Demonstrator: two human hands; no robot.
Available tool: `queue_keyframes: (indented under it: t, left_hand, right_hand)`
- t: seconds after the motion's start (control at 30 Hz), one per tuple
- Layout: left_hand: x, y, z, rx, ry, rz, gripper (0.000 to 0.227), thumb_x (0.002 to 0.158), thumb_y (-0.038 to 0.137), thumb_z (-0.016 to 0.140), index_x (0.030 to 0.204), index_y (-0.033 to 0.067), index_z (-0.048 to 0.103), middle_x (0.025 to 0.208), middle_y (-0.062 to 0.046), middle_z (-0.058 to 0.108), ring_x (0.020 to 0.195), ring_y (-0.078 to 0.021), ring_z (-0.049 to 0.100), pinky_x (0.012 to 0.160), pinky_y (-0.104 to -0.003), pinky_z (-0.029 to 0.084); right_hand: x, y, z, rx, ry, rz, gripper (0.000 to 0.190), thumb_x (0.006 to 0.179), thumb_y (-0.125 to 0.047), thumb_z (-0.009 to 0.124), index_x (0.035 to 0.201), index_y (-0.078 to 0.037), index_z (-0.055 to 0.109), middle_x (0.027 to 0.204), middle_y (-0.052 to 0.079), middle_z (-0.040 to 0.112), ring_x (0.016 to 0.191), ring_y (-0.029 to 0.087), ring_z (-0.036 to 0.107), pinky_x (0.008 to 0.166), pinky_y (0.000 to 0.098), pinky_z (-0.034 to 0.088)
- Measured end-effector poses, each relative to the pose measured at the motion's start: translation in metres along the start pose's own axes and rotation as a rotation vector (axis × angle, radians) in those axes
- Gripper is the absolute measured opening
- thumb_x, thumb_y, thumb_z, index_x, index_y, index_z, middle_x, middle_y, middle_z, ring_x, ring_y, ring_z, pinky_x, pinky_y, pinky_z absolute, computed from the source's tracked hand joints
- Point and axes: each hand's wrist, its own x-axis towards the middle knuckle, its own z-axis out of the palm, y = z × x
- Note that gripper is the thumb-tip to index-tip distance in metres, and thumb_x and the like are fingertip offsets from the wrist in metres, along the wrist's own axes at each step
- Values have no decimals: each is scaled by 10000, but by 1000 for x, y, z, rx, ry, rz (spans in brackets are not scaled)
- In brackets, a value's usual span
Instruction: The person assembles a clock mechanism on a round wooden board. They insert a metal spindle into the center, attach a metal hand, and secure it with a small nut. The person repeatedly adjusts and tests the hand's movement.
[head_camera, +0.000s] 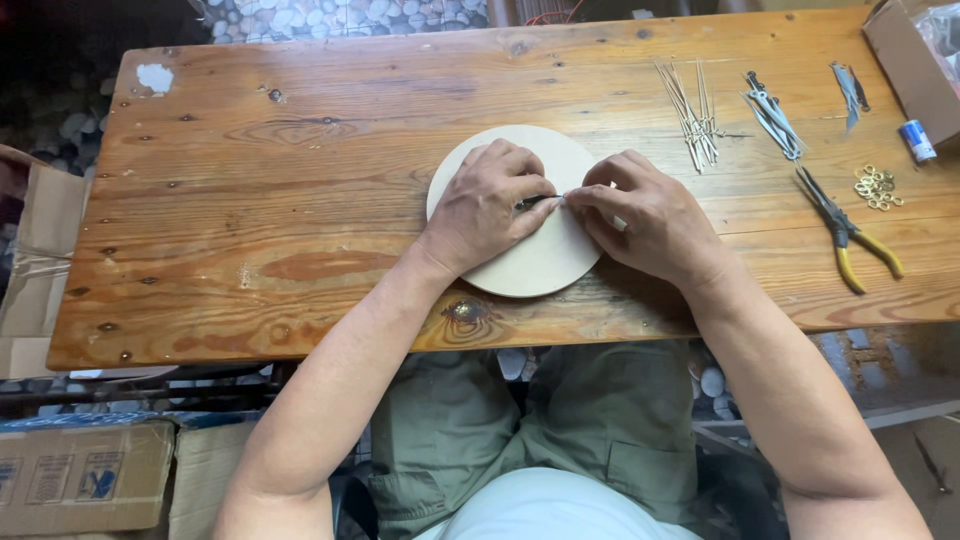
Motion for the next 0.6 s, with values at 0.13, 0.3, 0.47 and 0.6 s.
queue_keyframes:
  t: [0.13, 0.3, 0.47, 0.6]
  left_hand:
    - [0, 0, 1, 5, 14, 5, 88, 944, 274, 714, 944, 201, 763, 964, 11, 650, 1007, -148, 597, 1056, -374, 438]
    - [-1, 0, 2, 3, 17, -4, 76, 934, 271, 722, 945, 209, 764, 971, 19, 660, 1020, -147, 597, 1063, -372, 431]
    - [-2, 1, 0, -14, 26, 3, 75, 934, 266, 720, 936, 204, 762, 965, 16, 659, 1004, -152, 598, 1045, -374, 439]
    - [-1, 1, 1, -6, 36, 9, 70, 927, 260, 727, 930, 200, 763, 963, 12, 662, 997, -156, 601, 1037, -379, 444]
  right_hand:
    - [3, -4, -4, 11, -14, -3, 160, 861, -44, 752, 986, -144, 759, 930, 43, 657, 877, 249, 655, 697, 376, 592]
    - [4, -6, -6, 10, -40, 0, 175, 855, -47, 753, 1003, -135, 780, 924, 59, 659, 881, 253, 656, 704, 379, 601]
    - [4, -5, -5, 12, -30, 1, 171, 863, -50, 741, 1006, -133, 780, 939, 58, 659, 895, 260, 651, 694, 380, 594]
    - [3, -4, -3, 8, -34, -6, 170, 860, -51, 738, 1000, -137, 780, 948, 55, 668, 919, 259, 655, 707, 378, 595]
